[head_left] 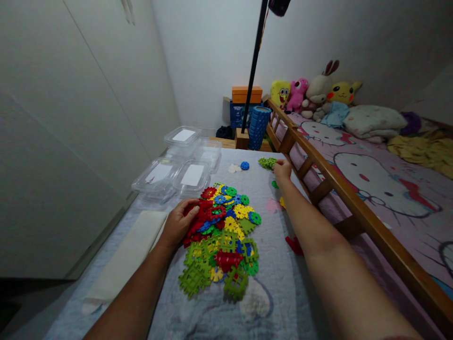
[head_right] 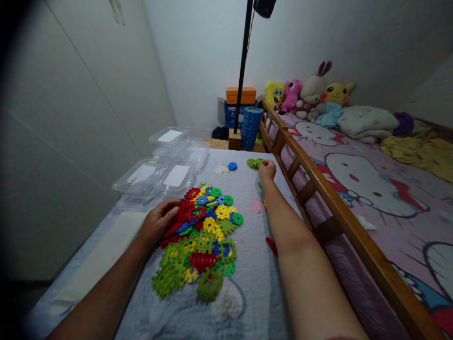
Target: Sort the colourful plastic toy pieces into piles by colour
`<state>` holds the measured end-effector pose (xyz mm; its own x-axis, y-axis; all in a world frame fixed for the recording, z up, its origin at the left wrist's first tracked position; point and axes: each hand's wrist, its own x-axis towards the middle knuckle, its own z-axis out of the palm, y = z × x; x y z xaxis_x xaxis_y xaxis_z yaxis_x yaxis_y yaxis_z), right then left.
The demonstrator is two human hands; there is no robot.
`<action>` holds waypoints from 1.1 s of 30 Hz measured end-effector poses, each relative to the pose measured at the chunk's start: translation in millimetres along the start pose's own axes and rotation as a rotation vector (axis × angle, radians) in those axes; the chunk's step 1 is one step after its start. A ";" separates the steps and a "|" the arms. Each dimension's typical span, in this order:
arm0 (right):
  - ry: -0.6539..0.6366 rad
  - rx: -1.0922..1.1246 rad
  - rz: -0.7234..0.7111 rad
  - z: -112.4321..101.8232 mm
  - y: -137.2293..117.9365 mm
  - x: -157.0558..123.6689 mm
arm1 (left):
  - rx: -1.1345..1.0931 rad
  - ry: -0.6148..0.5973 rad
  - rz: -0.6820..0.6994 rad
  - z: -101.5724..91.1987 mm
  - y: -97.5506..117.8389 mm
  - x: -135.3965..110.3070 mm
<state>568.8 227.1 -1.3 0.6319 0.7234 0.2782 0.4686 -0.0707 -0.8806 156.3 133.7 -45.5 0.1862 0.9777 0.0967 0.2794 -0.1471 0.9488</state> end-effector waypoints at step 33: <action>-0.573 -1.016 -0.146 -51.4 13.4 -34.4 | 0.014 0.008 -0.004 -0.2 6.7 0.0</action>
<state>585.1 166.0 -2.9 0.2831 0.9548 -0.0905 0.9544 -0.2898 -0.0718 158.0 132.8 -39.1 0.1772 0.9795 0.0956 0.2938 -0.1453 0.9448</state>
